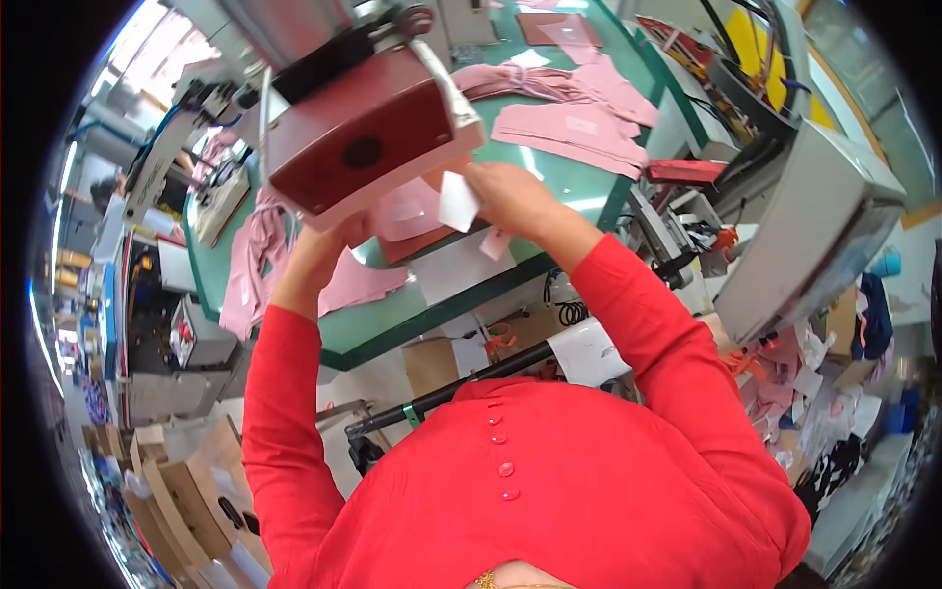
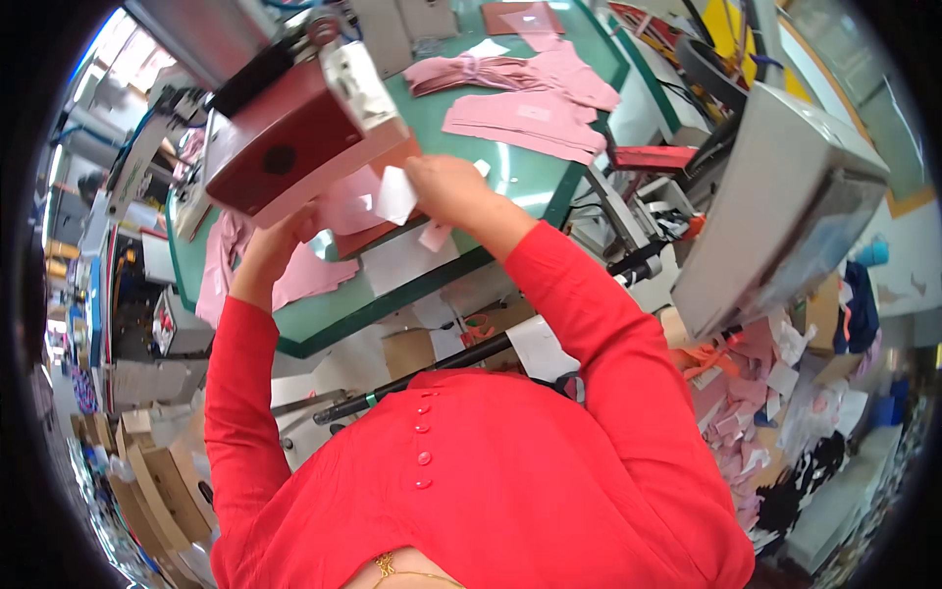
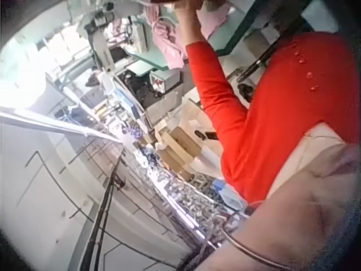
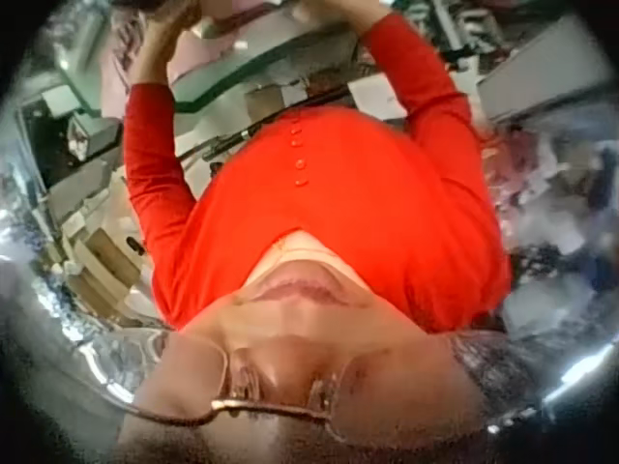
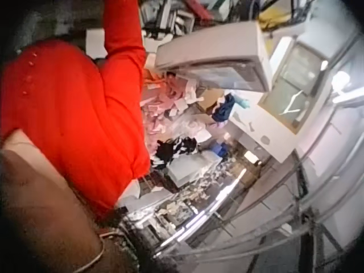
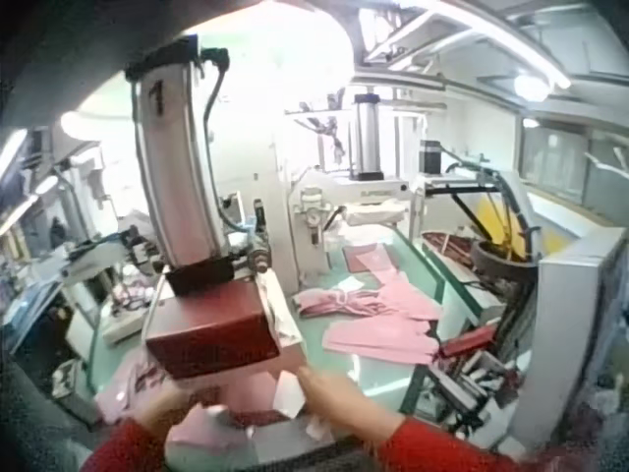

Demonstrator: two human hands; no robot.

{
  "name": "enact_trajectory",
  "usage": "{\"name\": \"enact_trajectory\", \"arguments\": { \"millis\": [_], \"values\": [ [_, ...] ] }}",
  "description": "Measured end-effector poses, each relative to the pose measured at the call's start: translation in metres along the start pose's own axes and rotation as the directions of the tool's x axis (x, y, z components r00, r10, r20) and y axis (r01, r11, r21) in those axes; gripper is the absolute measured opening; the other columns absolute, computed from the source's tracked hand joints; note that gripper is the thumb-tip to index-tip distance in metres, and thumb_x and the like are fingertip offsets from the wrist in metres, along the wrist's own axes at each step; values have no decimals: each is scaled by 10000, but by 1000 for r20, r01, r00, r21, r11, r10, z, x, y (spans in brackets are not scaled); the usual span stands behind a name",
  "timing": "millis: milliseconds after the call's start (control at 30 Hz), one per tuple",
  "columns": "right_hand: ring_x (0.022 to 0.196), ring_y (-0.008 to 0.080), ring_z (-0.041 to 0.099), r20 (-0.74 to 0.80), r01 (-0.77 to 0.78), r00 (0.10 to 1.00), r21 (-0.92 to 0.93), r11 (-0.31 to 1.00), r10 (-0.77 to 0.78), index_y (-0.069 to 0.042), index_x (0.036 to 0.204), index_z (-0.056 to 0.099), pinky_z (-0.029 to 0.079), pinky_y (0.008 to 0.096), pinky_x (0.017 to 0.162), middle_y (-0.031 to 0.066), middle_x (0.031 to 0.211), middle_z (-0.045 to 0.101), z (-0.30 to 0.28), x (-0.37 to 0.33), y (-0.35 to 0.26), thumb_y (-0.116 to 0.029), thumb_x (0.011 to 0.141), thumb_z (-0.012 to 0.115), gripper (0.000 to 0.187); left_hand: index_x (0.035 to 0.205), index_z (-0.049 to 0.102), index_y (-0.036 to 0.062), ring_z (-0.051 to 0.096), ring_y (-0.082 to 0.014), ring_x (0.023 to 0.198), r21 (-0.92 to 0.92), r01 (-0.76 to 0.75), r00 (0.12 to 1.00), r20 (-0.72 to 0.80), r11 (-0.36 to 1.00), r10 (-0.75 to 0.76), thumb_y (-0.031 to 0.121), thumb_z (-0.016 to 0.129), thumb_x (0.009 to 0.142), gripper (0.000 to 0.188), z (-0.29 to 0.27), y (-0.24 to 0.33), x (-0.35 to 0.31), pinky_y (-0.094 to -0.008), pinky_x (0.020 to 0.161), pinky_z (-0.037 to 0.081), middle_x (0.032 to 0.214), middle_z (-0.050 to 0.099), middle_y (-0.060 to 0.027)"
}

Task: The person positions fabric pieces and tags onto the plates of a rotating press machine, aligning the materials by hand and cycling the machine.

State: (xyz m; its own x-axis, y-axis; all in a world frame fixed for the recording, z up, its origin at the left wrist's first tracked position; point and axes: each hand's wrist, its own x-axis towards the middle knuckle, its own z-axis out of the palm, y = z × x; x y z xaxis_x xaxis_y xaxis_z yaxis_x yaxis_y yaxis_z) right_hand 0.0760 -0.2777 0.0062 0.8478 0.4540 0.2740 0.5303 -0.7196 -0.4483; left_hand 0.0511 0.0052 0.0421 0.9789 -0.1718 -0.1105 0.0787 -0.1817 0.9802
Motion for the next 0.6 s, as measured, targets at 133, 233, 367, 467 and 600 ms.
{"name": "enact_trajectory", "arguments": {
  "millis": [133,233,367,467,600],
  "values": [
    [1010,336,609,155,-83,987,342,936,31,-39,1111,578,503,408,839,150,1087,621,-14,7,-15,-74,737,693,393,1157,618,69,569,-156,955,-495,63,975,218,867,54,221,618,896,302,18,-2,9,-321,848,471,1037,609,-29],
    [1108,337,555,48,49,995,507,860,-85,-39,1281,531,468,382,934,148,1216,555,-24,7,-14,-22,729,668,569,1254,549,82,516,-223,1196,-767,211,946,317,606,71,153,579,883,378,32,-2,10,-417,1018,427,1259,572,-68],
    [1033,375,567,35,171,977,460,871,-210,-25,1183,568,472,407,873,184,1068,601,-52,-3,0,-21,706,630,482,1268,521,90,518,-302,1200,-794,275,944,329,542,2,88,512,843,425,80,14,6,-554,1031,405,1245,561,-72],
    [920,358,566,71,-16,997,287,958,-5,-16,1038,577,456,400,785,174,933,601,-78,-38,18,-54,738,594,302,1183,541,79,549,-263,1157,-796,309,926,376,521,25,60,524,865,319,108,19,7,-462,1016,439,1197,562,-78],
    [725,228,504,-54,-116,986,472,874,160,-10,952,541,432,328,673,110,811,541,-117,-96,30,-65,747,630,229,1173,539,89,573,-156,1041,-614,331,894,446,716,-30,96,579,891,285,130,31,22,-331,889,483,1127,563,-42]
  ]
}}
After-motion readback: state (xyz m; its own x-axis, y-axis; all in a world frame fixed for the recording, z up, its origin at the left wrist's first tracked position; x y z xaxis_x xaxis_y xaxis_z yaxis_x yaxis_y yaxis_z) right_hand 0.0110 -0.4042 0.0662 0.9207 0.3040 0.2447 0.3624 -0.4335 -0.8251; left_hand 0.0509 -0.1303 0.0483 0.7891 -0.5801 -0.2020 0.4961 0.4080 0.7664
